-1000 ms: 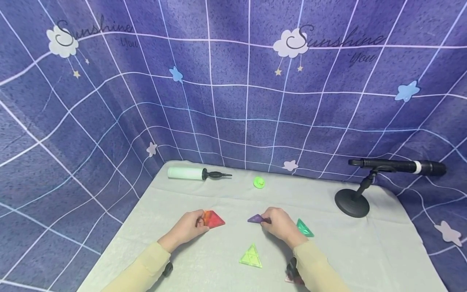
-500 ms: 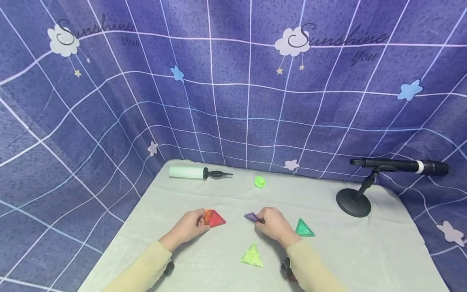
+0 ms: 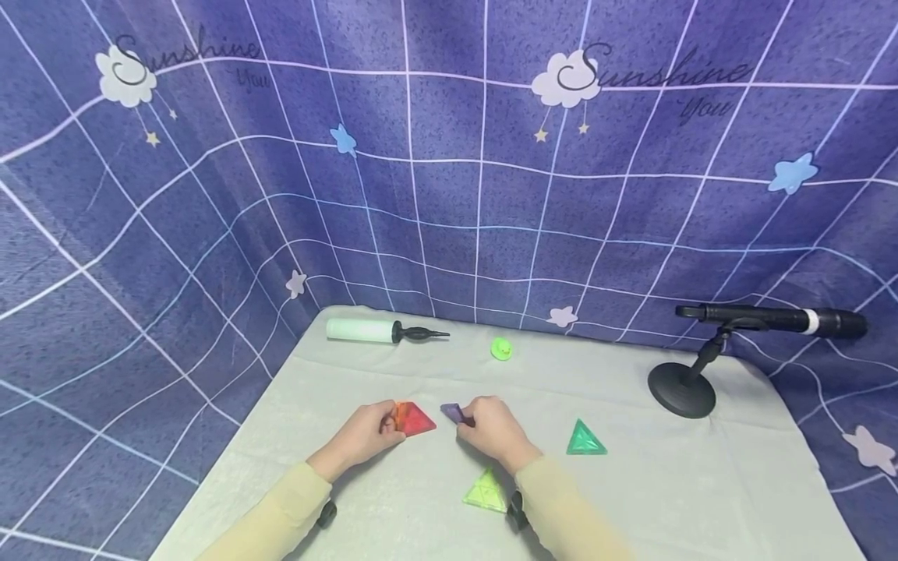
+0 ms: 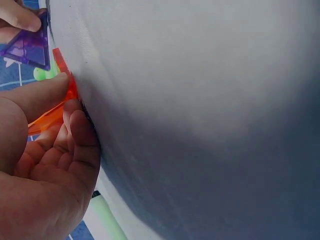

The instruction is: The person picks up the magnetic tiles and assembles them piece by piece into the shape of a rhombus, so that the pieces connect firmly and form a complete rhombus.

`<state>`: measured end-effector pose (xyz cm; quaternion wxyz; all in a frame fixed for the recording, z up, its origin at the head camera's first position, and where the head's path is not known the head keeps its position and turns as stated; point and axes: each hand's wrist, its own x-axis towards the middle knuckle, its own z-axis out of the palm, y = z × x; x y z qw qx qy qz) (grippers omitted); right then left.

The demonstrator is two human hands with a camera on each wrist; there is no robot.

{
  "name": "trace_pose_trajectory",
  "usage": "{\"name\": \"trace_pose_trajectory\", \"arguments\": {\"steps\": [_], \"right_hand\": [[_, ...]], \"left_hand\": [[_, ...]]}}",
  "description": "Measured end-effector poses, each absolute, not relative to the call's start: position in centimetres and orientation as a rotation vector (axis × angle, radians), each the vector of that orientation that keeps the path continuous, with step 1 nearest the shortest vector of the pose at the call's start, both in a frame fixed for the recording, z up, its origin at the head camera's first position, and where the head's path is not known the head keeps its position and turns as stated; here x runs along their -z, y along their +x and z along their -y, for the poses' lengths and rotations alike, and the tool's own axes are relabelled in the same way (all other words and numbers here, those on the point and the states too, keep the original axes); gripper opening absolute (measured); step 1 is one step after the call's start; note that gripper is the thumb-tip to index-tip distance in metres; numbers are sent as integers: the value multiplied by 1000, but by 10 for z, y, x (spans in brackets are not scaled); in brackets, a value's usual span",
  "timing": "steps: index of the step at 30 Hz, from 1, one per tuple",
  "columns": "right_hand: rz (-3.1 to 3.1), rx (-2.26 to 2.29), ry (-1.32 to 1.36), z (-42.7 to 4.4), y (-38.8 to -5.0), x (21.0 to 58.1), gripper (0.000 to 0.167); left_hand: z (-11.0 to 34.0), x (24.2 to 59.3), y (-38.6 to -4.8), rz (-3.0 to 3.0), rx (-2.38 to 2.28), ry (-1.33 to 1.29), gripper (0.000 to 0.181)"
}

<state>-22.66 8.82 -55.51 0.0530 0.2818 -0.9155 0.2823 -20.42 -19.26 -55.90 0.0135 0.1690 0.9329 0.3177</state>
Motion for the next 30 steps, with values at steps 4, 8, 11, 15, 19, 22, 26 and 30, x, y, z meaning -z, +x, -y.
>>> {"name": "trace_pose_trajectory", "arguments": {"steps": [4,8,11,15,19,22,26,30], "right_hand": [[2777,-867,857,-76,-227,556,6],[2783,-889,855,-68,-226,556,8],[2793,-905,846,-64,-226,555,9],[2797,-916,838,-61,-225,554,9],[2779,-925,846,-58,-225,553,7],[2776,-922,833,-54,-226,553,4],[2798,-919,796,-49,-228,554,14],[2802,-941,784,-46,-229,554,15]], "left_hand": [[192,558,-203,-2907,-995,533,25],[192,557,-202,-2908,-1020,562,24],[192,556,-201,-2911,-1024,566,24],[192,556,-202,-2910,-1014,547,24],[192,557,-202,-2907,-1012,546,24],[192,557,-202,-2907,-1014,546,25],[192,557,-202,-2905,-1017,536,24],[191,556,-202,-2903,-1017,527,24]]}}
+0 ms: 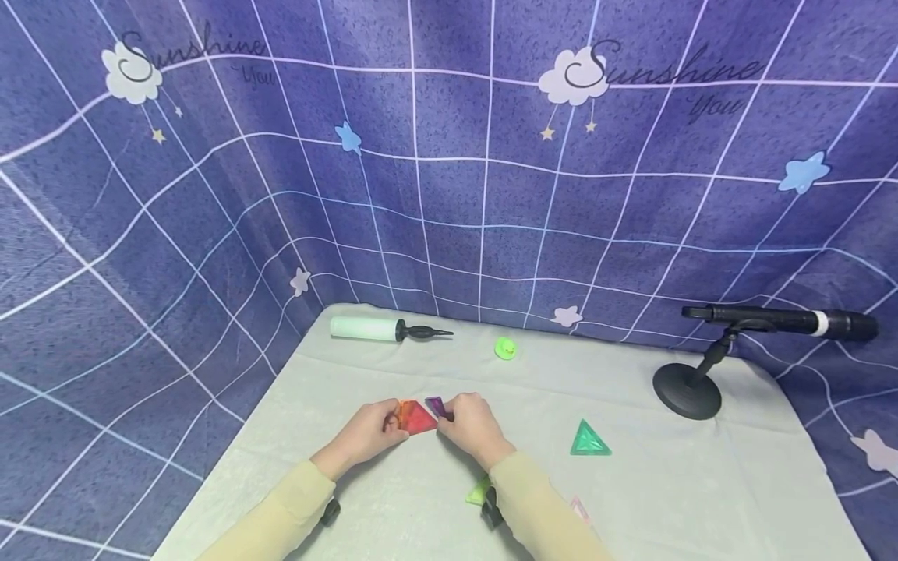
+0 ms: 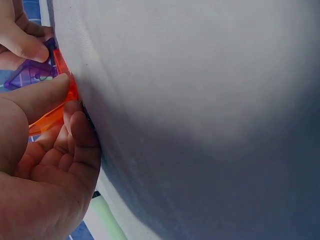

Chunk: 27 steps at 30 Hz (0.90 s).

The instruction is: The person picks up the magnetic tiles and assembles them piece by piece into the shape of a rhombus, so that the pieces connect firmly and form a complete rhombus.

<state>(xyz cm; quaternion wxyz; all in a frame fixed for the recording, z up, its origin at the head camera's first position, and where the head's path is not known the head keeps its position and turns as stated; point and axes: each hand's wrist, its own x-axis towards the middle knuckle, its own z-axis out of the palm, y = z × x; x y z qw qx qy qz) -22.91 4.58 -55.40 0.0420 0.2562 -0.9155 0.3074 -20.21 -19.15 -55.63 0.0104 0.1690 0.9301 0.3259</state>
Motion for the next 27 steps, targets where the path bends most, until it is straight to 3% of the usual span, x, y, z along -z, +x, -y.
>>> {"name": "trace_pose_trajectory", "arguments": {"steps": [6,16,27], "right_hand": [[2812,-941,765,-43,-230,555,18],[2804,-950,787,-36,-232,557,4],[2795,-923,788,-31,-231,558,9]], "left_hand": [[191,558,-203,-2907,-1006,539,24],[191,558,-204,-2912,-994,525,26],[191,557,-202,-2904,-1034,512,25]]}}
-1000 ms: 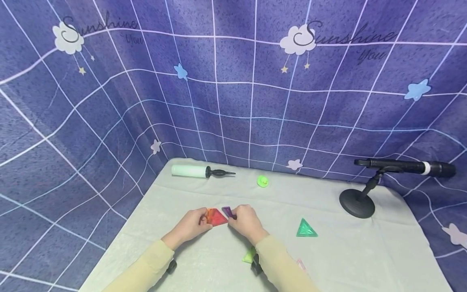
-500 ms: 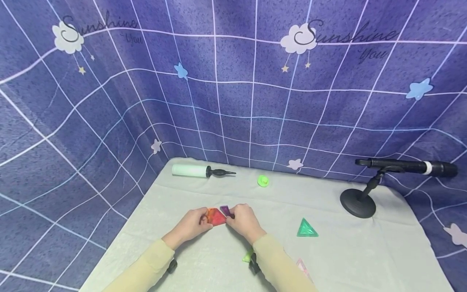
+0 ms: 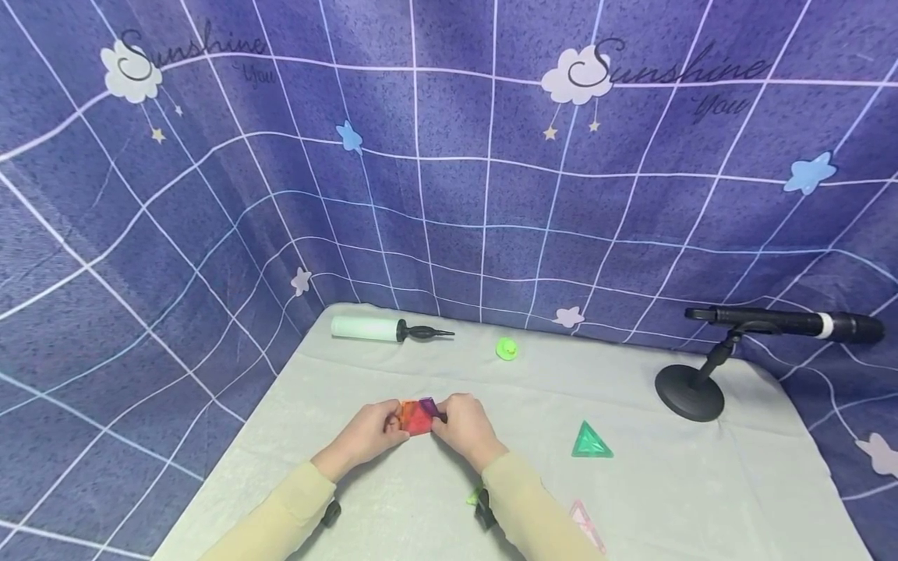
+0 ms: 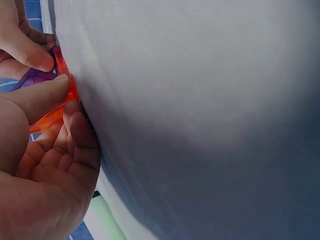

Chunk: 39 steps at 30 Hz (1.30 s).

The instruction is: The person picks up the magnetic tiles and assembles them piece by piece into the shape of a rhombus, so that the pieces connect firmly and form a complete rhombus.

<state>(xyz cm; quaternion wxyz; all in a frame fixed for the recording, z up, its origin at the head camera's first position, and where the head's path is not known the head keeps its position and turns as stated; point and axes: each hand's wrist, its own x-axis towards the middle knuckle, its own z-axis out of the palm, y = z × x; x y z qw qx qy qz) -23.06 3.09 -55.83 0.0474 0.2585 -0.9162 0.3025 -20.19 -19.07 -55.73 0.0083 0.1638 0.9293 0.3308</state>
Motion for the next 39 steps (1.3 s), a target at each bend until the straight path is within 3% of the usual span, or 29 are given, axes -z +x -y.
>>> {"name": "trace_pose_trajectory", "arguments": {"steps": [20,30,39], "right_hand": [[2712,-794,848,-32,-229,568,13],[2688,-756,880,-33,-226,566,13],[2675,-668,884,-30,-223,567,11]], "left_hand": [[183,555,-200,-3049,-865,562,23],[176,555,-198,-3127,-688,586,13],[172,557,-198,-3194,-513,669,20]]}}
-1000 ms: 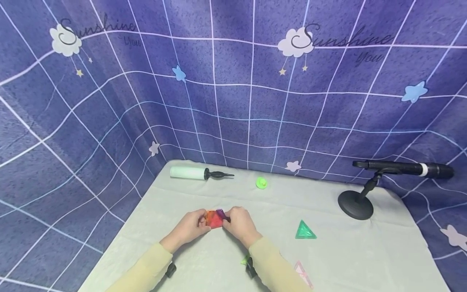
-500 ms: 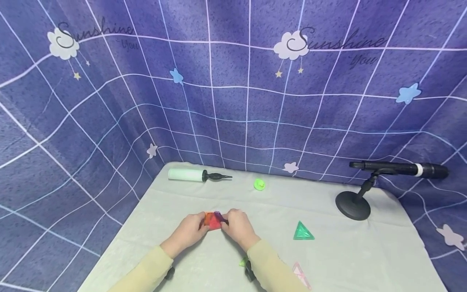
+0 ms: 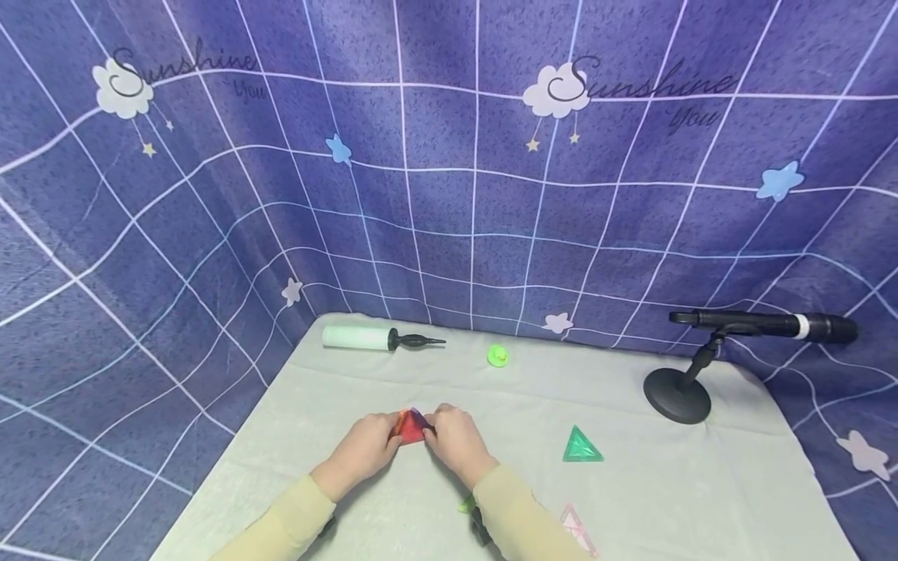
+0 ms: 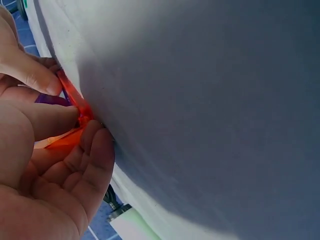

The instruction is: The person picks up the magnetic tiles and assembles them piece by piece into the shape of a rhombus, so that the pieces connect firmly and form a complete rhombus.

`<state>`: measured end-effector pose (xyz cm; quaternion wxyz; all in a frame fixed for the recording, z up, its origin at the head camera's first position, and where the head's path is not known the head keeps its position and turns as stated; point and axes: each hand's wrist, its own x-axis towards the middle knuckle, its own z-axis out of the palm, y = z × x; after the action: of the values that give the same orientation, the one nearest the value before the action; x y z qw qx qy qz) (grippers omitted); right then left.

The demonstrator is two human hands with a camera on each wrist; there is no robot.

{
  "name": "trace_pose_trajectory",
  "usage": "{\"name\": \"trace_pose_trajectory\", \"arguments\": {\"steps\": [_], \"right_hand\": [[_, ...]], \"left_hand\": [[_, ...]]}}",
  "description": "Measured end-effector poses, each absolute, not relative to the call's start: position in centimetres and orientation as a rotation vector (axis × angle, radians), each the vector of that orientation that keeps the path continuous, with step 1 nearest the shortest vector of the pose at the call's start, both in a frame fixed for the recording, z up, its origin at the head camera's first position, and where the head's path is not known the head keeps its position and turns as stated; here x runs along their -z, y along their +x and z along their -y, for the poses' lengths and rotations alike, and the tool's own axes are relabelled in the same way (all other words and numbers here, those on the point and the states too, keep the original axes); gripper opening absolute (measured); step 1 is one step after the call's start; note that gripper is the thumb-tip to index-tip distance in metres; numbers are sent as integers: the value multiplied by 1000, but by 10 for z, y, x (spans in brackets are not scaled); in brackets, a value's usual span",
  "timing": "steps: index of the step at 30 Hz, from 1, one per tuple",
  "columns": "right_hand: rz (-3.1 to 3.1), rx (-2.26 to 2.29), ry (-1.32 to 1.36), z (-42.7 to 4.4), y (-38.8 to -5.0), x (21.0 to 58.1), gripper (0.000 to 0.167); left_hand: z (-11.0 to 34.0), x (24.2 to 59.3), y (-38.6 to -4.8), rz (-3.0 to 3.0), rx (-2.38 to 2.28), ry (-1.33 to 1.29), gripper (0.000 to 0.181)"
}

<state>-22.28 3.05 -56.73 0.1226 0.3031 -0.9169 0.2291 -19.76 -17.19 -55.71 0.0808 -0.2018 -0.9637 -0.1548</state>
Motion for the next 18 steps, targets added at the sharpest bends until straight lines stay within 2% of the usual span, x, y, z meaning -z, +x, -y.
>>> {"name": "trace_pose_trajectory", "arguments": {"steps": [8,18], "right_hand": [[2622,-557,916,-27,-219,566,6],[2568,-465,932,-25,-218,569,12]], "left_hand": [[170,556,-196,2890,361,-626,20],[167,553,-194,2897,317,-632,21]]}}
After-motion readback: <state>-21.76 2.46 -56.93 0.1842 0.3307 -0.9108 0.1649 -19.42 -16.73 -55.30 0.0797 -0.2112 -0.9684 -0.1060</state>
